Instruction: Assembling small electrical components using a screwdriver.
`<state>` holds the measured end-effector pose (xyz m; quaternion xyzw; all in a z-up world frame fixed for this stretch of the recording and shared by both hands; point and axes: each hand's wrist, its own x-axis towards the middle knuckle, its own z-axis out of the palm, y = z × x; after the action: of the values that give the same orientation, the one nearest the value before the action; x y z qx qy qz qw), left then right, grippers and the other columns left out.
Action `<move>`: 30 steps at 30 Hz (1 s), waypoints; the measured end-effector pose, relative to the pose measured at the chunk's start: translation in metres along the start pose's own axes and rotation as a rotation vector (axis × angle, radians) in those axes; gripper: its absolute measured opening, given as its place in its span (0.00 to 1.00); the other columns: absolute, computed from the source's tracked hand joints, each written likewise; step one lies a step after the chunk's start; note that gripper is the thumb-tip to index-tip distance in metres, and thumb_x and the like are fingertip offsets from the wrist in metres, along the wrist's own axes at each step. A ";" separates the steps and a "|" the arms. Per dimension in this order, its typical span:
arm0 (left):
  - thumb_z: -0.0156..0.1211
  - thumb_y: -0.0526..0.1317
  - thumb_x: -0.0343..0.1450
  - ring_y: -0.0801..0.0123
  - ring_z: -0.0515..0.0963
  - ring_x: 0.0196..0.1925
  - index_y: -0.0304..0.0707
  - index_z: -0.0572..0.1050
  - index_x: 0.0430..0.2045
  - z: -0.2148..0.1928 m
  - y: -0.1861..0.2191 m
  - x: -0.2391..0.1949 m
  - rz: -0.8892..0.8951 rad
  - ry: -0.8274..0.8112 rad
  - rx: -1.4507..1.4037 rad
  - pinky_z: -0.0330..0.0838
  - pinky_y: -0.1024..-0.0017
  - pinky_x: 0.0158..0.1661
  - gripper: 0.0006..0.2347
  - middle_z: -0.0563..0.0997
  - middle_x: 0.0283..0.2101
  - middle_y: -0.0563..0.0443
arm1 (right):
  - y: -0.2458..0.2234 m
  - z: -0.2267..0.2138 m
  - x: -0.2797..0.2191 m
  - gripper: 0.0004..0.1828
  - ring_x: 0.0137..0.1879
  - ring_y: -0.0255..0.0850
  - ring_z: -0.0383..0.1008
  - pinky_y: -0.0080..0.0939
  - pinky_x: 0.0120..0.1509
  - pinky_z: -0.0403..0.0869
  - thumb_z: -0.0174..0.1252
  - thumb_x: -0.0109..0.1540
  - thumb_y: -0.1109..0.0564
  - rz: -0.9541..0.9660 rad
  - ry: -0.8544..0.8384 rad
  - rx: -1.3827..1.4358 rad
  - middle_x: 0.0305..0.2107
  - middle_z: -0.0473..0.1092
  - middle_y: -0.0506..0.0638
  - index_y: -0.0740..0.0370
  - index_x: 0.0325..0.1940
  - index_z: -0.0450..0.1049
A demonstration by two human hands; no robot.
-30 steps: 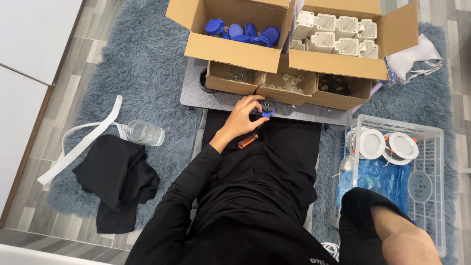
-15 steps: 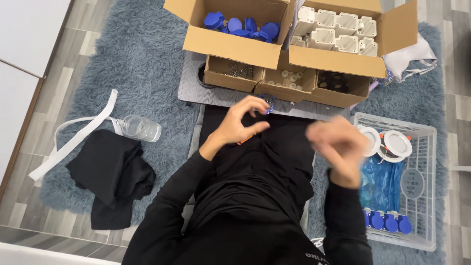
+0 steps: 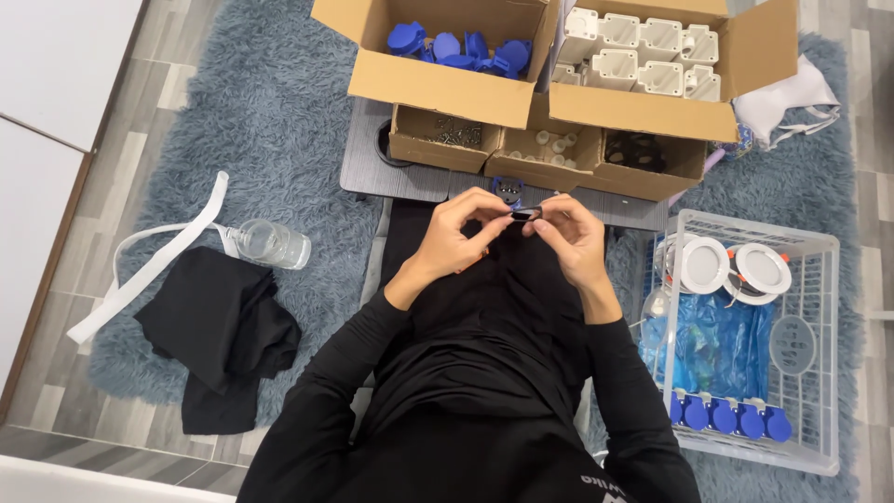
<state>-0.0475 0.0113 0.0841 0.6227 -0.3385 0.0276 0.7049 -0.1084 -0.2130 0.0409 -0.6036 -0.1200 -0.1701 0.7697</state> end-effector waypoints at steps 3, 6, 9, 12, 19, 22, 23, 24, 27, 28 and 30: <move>0.71 0.30 0.75 0.69 0.87 0.35 0.37 0.85 0.42 -0.004 -0.003 0.001 0.042 -0.011 0.087 0.83 0.76 0.34 0.05 0.86 0.40 0.51 | -0.008 0.004 -0.002 0.17 0.46 0.53 0.85 0.48 0.47 0.86 0.61 0.68 0.71 0.065 0.009 -0.084 0.46 0.73 0.65 0.80 0.61 0.72; 0.72 0.30 0.73 0.61 0.87 0.36 0.38 0.86 0.41 -0.006 -0.004 -0.004 0.098 -0.055 0.232 0.82 0.71 0.32 0.06 0.87 0.42 0.48 | -0.019 0.008 -0.002 0.19 0.45 0.43 0.82 0.38 0.46 0.80 0.68 0.68 0.69 -0.016 -0.017 -0.384 0.51 0.72 0.61 0.74 0.62 0.76; 0.71 0.30 0.74 0.60 0.87 0.36 0.38 0.85 0.41 -0.005 0.001 -0.006 0.095 -0.121 0.286 0.82 0.70 0.32 0.05 0.86 0.41 0.47 | -0.025 0.011 -0.003 0.09 0.36 0.46 0.80 0.41 0.37 0.78 0.74 0.66 0.66 -0.150 -0.059 -0.632 0.42 0.78 0.59 0.68 0.50 0.86; 0.71 0.29 0.73 0.62 0.86 0.34 0.38 0.86 0.41 -0.006 -0.003 -0.007 0.057 -0.104 0.202 0.81 0.71 0.32 0.06 0.87 0.41 0.46 | -0.022 0.008 -0.005 0.05 0.39 0.50 0.82 0.46 0.41 0.79 0.74 0.66 0.66 -0.154 -0.074 -0.661 0.39 0.80 0.59 0.66 0.45 0.87; 0.73 0.30 0.73 0.69 0.86 0.34 0.42 0.87 0.40 -0.016 -0.017 -0.002 0.015 -0.097 0.132 0.78 0.76 0.32 0.06 0.88 0.41 0.52 | -0.020 0.017 0.002 0.07 0.38 0.52 0.83 0.46 0.39 0.83 0.62 0.71 0.75 -0.106 -0.058 -0.384 0.47 0.74 0.68 0.80 0.54 0.77; 0.73 0.30 0.73 0.69 0.87 0.36 0.43 0.88 0.39 -0.017 -0.018 0.004 0.060 -0.092 0.186 0.78 0.76 0.33 0.06 0.88 0.41 0.54 | -0.023 0.022 0.005 0.10 0.40 0.52 0.84 0.45 0.40 0.82 0.67 0.69 0.71 -0.200 -0.055 -0.535 0.48 0.75 0.65 0.77 0.55 0.79; 0.73 0.29 0.73 0.69 0.87 0.37 0.43 0.88 0.38 -0.017 -0.018 0.008 0.095 -0.086 0.222 0.79 0.75 0.34 0.06 0.88 0.41 0.55 | -0.021 0.022 0.006 0.09 0.41 0.52 0.84 0.44 0.40 0.82 0.72 0.67 0.69 -0.273 -0.040 -0.630 0.45 0.77 0.62 0.74 0.51 0.82; 0.73 0.29 0.73 0.69 0.87 0.37 0.43 0.88 0.38 -0.016 -0.020 0.008 0.095 -0.087 0.220 0.79 0.75 0.34 0.06 0.88 0.41 0.55 | -0.020 0.022 0.009 0.09 0.41 0.52 0.84 0.44 0.40 0.82 0.72 0.67 0.69 -0.272 -0.039 -0.631 0.45 0.77 0.62 0.74 0.51 0.82; 0.73 0.30 0.73 0.68 0.87 0.38 0.42 0.88 0.37 -0.013 -0.028 0.011 0.133 -0.063 0.262 0.79 0.76 0.34 0.04 0.87 0.41 0.55 | -0.015 0.019 0.015 0.05 0.43 0.50 0.83 0.46 0.46 0.82 0.73 0.67 0.68 -0.346 -0.008 -0.764 0.41 0.80 0.56 0.67 0.46 0.86; 0.73 0.30 0.73 0.68 0.87 0.38 0.42 0.88 0.36 -0.012 -0.033 0.012 0.139 -0.050 0.255 0.80 0.76 0.35 0.04 0.87 0.41 0.55 | -0.012 0.017 0.017 0.04 0.43 0.51 0.83 0.47 0.46 0.82 0.72 0.68 0.69 -0.364 -0.005 -0.773 0.41 0.80 0.57 0.67 0.46 0.86; 0.74 0.29 0.73 0.68 0.87 0.38 0.41 0.88 0.36 -0.012 -0.042 0.014 0.143 -0.036 0.249 0.80 0.75 0.36 0.04 0.87 0.41 0.54 | -0.005 0.013 0.021 0.04 0.44 0.52 0.83 0.48 0.46 0.82 0.71 0.68 0.69 -0.379 -0.003 -0.781 0.41 0.80 0.57 0.67 0.46 0.86</move>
<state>-0.0118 0.0067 0.0551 0.6800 -0.3884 0.1084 0.6124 -0.0913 -0.2034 0.0565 -0.8170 -0.1564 -0.3404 0.4383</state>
